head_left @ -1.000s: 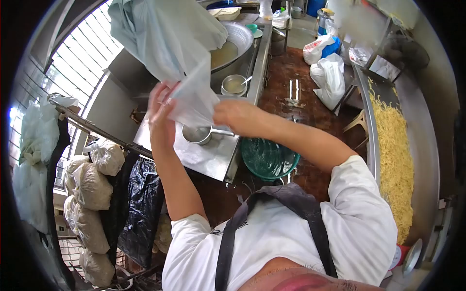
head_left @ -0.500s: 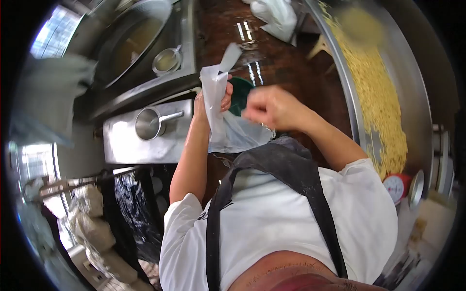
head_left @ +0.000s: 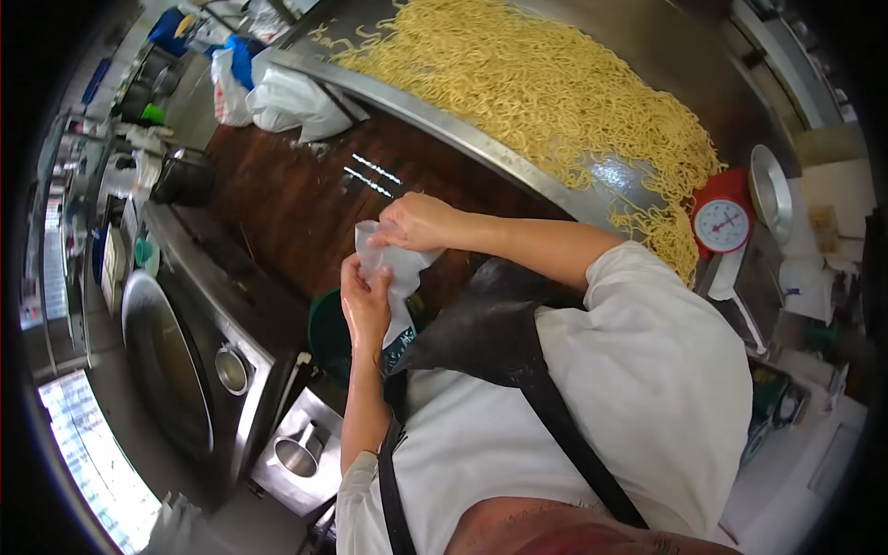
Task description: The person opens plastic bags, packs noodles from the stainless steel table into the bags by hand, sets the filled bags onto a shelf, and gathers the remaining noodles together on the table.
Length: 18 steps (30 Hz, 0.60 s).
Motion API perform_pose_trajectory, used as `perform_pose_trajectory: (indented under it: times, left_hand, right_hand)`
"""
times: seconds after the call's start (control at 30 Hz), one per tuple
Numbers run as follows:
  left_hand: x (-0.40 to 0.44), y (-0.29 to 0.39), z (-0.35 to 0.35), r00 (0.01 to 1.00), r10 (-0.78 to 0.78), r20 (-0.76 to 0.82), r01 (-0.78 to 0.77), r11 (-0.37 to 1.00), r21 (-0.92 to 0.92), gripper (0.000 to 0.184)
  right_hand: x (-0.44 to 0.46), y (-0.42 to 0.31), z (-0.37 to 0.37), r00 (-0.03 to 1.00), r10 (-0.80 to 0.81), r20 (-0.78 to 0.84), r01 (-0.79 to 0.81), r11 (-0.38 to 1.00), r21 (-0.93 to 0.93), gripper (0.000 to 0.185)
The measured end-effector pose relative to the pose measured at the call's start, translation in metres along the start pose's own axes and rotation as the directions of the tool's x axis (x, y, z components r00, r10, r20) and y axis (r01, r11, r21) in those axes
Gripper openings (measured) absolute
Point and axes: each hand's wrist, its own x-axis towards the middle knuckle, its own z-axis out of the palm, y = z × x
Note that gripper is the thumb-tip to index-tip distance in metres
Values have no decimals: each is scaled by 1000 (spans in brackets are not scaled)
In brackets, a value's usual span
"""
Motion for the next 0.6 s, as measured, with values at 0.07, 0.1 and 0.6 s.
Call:
perform_pose_trajectory:
  times: [0.07,0.1,0.6]
  left_hand:
    - [43,-21,14,1000,-27,8,28,989,-145,16]
    - [61,-25,18,999,-44,20,47,976,-214,16]
    - [224,14,119,697,-149,702,250,967,-43,48]
  right_hand:
    - [1,37,-36,984,-42,176,29,997,72,45]
    - [2,72,-46,961,-158,227,138,985,102,36]
    - [-46,149,-89,955,294,-36,-212,763,611,25]
